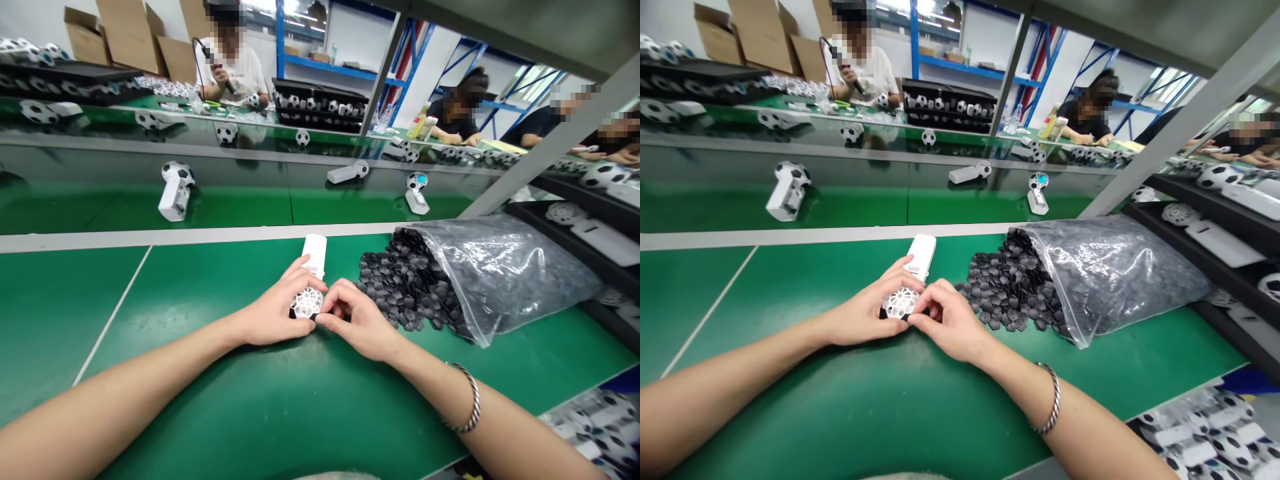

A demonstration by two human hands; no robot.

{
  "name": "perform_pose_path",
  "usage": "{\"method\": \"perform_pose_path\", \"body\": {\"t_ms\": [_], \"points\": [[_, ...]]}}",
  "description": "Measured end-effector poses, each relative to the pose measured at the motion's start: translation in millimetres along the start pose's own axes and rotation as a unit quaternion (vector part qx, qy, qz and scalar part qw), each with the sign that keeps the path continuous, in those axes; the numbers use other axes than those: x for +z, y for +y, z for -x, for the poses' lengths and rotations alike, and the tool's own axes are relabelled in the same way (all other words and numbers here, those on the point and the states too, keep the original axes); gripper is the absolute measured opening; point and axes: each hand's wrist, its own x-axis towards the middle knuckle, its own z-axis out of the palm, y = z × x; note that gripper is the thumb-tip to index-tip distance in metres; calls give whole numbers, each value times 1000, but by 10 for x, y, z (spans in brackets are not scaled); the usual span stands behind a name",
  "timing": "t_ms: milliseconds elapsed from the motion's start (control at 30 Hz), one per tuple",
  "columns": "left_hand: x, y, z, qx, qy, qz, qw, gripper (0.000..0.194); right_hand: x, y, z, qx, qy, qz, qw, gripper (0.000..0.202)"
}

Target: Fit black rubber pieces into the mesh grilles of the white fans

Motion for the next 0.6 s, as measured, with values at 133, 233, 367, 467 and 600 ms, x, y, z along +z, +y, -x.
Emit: {"method": "perform_pose_path", "body": {"t_ms": [133, 233, 367, 467, 600], "points": [[9, 0, -15, 11, 13, -5, 1000, 43, -75, -47, -55, -38, 5, 51, 998, 12], [42, -24, -4, 42, 22, 4, 999, 45, -230, 0, -74, -62, 27, 142, 988, 10], [104, -93, -19, 55, 42, 29, 997, 48, -441, 269, -92, -23, 90, 376, 922, 18], [127, -135, -31, 52, 76, 27, 995, 55, -498, 477, -97, 13, 66, 448, 892, 12], [109, -137, -17, -60, 138, 31, 988, 67, -534, 607, -84, 14, 9, 454, 891, 13]]}}
